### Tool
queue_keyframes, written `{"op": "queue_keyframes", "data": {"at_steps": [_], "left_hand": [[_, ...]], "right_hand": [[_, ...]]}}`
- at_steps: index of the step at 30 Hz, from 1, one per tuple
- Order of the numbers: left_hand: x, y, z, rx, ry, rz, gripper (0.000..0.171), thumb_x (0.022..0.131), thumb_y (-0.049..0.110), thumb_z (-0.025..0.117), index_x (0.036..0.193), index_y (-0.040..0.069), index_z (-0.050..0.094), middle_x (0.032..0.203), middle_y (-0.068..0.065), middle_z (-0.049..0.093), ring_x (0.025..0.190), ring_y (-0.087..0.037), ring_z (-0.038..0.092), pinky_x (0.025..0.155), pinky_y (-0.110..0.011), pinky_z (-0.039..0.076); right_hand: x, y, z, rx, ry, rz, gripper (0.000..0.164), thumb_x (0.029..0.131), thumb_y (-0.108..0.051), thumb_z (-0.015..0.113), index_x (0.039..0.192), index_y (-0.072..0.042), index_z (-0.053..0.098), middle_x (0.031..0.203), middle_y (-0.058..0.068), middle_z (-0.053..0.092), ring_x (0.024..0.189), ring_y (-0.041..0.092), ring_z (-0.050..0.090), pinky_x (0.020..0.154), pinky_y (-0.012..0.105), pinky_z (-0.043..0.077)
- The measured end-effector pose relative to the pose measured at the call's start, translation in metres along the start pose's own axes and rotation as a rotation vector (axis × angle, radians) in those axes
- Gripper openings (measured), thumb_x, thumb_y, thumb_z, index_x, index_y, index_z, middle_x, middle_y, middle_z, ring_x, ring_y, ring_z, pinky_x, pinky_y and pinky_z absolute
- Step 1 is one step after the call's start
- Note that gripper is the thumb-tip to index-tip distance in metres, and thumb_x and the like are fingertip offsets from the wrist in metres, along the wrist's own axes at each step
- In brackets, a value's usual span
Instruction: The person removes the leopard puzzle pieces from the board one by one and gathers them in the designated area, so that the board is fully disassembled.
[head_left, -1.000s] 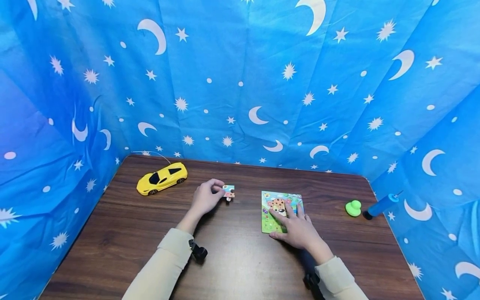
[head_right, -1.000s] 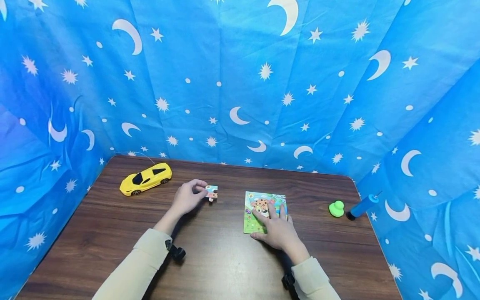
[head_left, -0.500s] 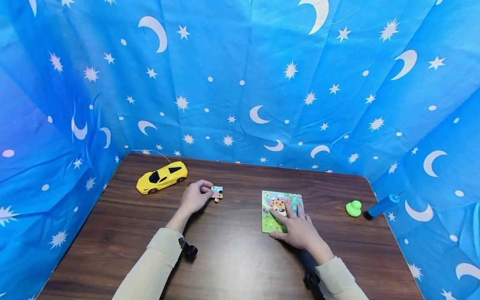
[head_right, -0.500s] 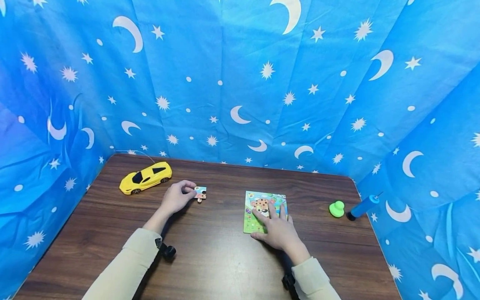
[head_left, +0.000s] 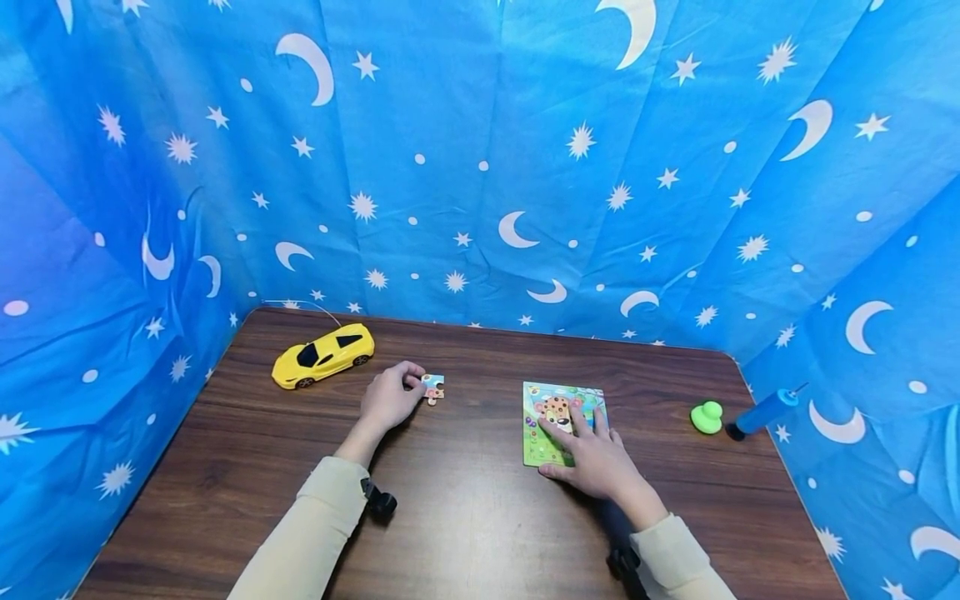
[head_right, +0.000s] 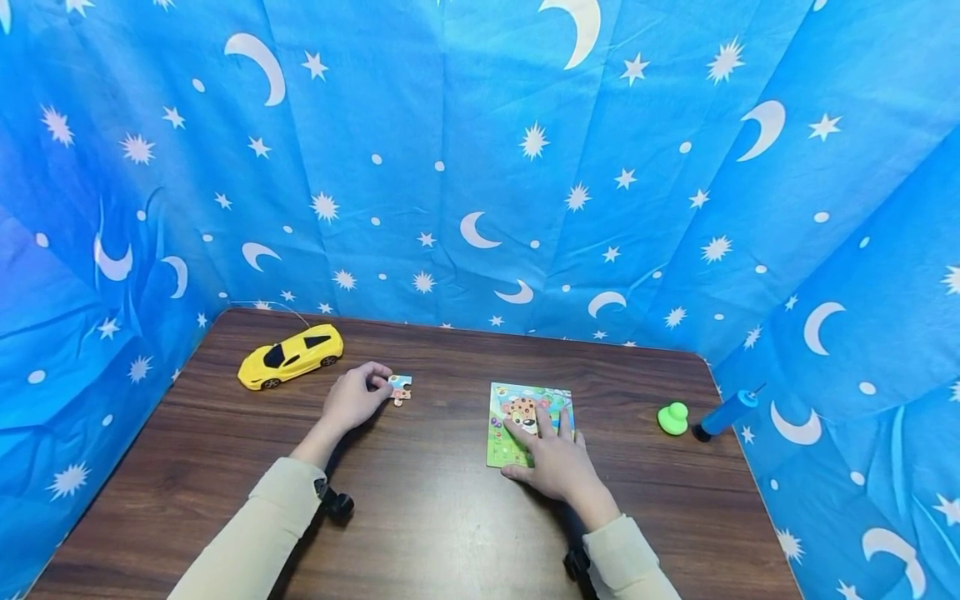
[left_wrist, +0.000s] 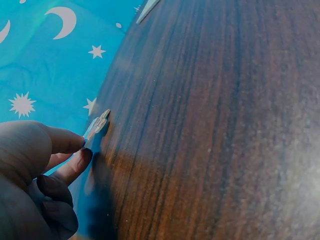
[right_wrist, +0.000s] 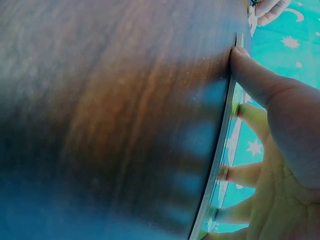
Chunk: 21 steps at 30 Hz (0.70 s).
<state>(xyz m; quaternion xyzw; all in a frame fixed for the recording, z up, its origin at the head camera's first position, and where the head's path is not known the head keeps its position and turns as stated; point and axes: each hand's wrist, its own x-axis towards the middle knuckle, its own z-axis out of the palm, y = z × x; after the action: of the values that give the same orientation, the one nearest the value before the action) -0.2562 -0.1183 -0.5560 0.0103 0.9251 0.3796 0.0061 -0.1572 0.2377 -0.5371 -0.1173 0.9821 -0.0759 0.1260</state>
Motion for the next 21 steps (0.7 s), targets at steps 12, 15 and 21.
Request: {"op": "queue_keyframes", "data": {"at_steps": [12,15,21], "left_hand": [[-0.003,0.004,0.002,0.063,0.062,0.032,0.024,0.096,0.029,0.072,0.117,0.018,0.072,0.095,0.007,0.069,0.082,-0.019,0.064,0.071,-0.044,0.049],[-0.004,0.011,0.005,0.05,0.075,0.063,0.025,0.097,0.029,0.071,0.119,0.017,0.073,0.094,0.007,0.068,0.08,-0.018,0.063,0.071,-0.044,0.048],[-0.005,0.034,0.014,0.017,0.062,0.125,0.024,0.096,0.029,0.074,0.117,0.018,0.074,0.091,0.011,0.066,0.077,-0.014,0.061,0.07,-0.041,0.047]], "right_hand": [[0.001,-0.001,0.002,0.024,-0.002,-0.001,0.081,0.091,-0.072,0.061,0.16,-0.037,0.04,0.169,0.026,0.015,0.148,0.063,0.01,0.106,0.079,0.026],[-0.001,0.0,0.001,0.042,0.017,-0.013,0.082,0.091,-0.071,0.063,0.16,-0.035,0.04,0.169,0.027,0.015,0.147,0.063,0.01,0.104,0.079,0.028],[-0.007,0.005,-0.003,0.065,0.055,-0.005,0.082,0.091,-0.065,0.069,0.16,-0.031,0.043,0.168,0.026,0.016,0.146,0.065,0.011,0.103,0.078,0.03]]}}
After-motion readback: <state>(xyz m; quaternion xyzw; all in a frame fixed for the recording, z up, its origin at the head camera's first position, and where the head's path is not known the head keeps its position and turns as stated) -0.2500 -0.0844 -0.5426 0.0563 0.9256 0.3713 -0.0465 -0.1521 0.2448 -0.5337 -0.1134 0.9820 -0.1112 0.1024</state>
